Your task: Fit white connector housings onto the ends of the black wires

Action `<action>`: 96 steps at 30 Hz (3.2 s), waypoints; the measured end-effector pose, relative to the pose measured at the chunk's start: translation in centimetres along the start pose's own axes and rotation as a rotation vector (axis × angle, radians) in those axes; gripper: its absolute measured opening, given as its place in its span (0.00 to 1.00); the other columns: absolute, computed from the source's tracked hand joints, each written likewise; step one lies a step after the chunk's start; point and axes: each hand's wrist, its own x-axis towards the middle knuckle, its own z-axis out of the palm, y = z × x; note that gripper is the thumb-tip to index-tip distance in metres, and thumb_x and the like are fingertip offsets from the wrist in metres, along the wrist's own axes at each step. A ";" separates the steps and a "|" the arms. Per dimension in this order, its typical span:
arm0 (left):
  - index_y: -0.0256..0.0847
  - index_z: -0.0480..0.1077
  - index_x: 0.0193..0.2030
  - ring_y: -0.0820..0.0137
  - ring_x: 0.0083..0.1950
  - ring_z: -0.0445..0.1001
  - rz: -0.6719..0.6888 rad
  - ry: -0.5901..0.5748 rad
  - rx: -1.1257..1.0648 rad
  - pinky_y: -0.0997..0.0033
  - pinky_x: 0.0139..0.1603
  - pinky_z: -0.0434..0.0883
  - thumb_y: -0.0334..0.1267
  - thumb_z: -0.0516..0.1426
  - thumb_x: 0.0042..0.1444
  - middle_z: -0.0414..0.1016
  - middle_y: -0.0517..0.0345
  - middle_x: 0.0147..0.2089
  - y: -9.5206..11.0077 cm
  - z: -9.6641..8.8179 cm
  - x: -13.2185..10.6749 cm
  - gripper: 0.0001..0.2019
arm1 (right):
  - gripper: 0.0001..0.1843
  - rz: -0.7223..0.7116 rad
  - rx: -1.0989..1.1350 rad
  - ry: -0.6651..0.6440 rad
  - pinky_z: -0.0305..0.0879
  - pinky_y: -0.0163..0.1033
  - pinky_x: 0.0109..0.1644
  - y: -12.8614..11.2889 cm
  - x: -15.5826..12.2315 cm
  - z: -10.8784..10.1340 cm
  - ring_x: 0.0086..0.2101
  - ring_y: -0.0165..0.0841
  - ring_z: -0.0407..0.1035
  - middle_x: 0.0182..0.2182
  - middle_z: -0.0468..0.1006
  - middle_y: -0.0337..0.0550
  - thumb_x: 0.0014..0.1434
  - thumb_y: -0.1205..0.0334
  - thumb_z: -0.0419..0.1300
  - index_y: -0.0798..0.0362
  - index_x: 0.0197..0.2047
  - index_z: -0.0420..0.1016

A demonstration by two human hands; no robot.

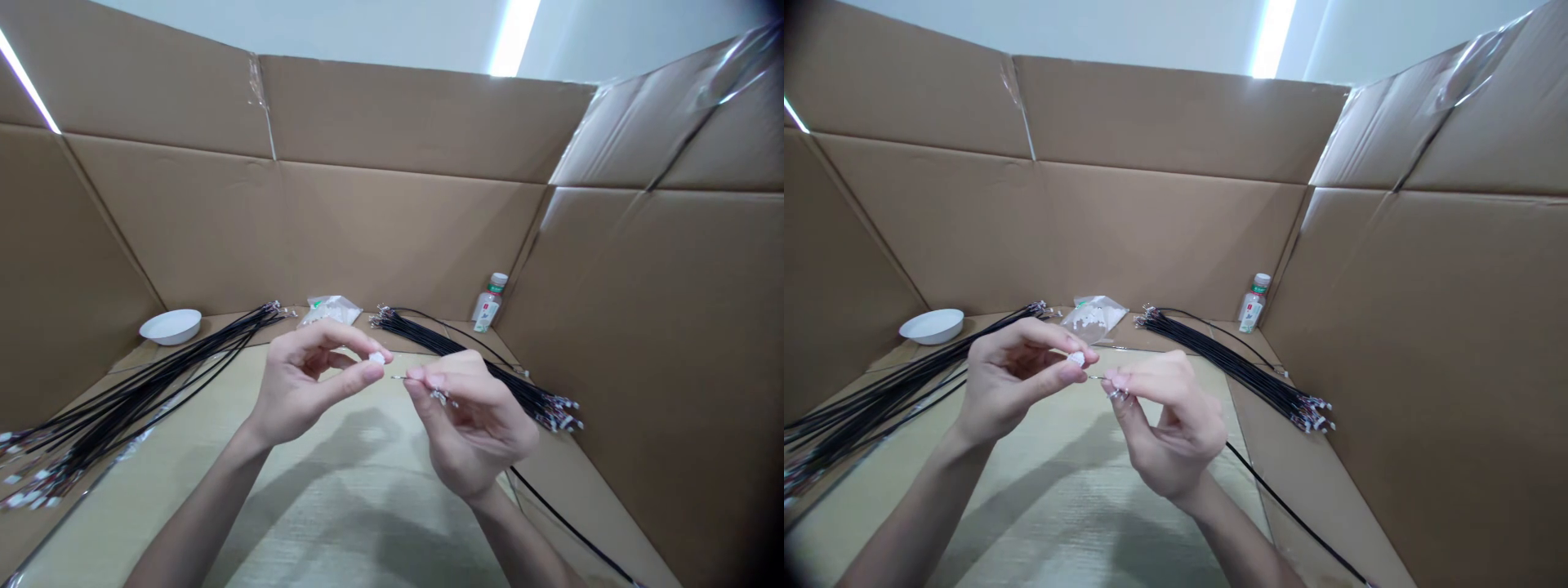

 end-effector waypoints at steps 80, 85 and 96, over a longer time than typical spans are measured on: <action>0.46 0.76 0.57 0.77 0.31 0.74 0.093 -0.205 0.530 0.78 0.34 0.73 0.24 0.61 0.58 0.77 0.65 0.32 3.0 -1.1 -0.3 0.22 | 0.06 1.046 0.616 -0.307 0.80 0.33 0.42 0.5 1.1 -0.8 0.33 0.28 0.82 0.33 0.87 0.37 0.55 0.63 0.76 0.47 0.37 0.87; 0.45 0.78 0.54 0.79 0.30 0.73 0.143 -0.207 0.549 0.79 0.34 0.72 0.23 0.62 0.58 0.79 0.66 0.33 3.0 -1.0 -0.3 0.19 | 0.06 1.068 0.686 -0.331 0.79 0.33 0.42 0.6 1.2 -0.6 0.32 0.27 0.81 0.31 0.87 0.36 0.55 0.65 0.76 0.48 0.36 0.87; 0.45 0.79 0.50 0.82 0.30 0.72 0.080 -0.176 0.536 0.83 0.35 0.71 0.25 0.62 0.59 0.78 0.69 0.32 3.2 -1.2 -0.2 0.15 | 0.05 1.113 0.704 -0.307 0.74 0.26 0.43 0.7 0.9 -0.7 0.34 0.23 0.81 0.33 0.87 0.34 0.57 0.64 0.75 0.47 0.38 0.87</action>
